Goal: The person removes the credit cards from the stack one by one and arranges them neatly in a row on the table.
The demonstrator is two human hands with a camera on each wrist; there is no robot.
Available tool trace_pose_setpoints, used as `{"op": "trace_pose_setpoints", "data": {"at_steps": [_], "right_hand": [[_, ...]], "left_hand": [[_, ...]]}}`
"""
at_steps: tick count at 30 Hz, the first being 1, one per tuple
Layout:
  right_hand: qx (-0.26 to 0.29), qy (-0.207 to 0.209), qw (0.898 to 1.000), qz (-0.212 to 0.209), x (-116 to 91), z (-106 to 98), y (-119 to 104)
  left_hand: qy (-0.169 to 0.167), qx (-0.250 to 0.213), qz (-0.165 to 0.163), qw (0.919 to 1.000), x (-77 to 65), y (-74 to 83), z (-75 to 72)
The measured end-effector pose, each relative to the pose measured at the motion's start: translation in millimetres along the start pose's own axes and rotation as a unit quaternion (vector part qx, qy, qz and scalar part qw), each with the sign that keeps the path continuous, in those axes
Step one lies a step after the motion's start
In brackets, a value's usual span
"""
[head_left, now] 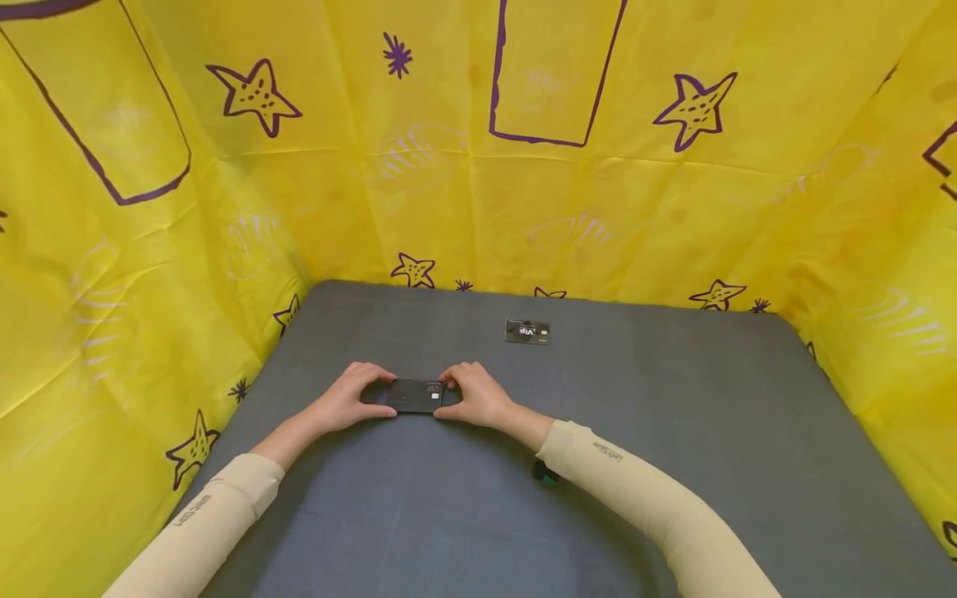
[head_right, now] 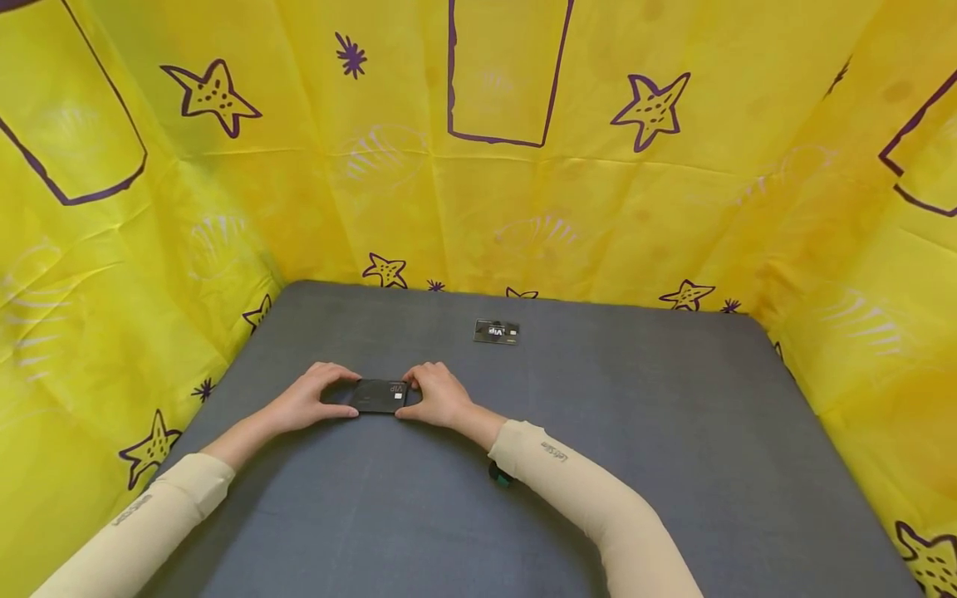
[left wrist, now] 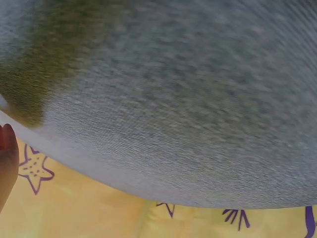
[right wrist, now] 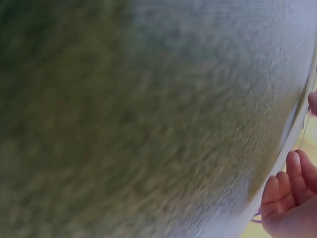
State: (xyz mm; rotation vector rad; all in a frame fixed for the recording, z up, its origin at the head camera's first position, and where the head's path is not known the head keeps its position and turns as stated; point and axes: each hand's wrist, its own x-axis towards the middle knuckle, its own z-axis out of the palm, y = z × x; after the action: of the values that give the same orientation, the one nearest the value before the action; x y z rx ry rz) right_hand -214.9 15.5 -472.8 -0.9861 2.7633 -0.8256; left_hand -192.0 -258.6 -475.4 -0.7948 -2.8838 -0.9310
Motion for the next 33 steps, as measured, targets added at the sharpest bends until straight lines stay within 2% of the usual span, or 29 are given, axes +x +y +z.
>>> {"op": "trace_pose_setpoints", "data": {"at_steps": [13,24,33], "right_hand": [[-0.019,-0.013,1.000,0.017,9,13,-15],[-0.036,-0.029,0.999,0.029,15,18,-25],[-0.072,-0.019,0.997,0.017,17,20,-32]], "left_hand": [[-0.012,0.000,-0.012,0.9999,-14.3,-14.7,-7.4],[-0.032,0.001,-0.020,0.9993,-19.0,-21.6,-16.4],[-0.033,-0.001,-0.030,0.9990,-23.1,-26.6,-19.6]]}}
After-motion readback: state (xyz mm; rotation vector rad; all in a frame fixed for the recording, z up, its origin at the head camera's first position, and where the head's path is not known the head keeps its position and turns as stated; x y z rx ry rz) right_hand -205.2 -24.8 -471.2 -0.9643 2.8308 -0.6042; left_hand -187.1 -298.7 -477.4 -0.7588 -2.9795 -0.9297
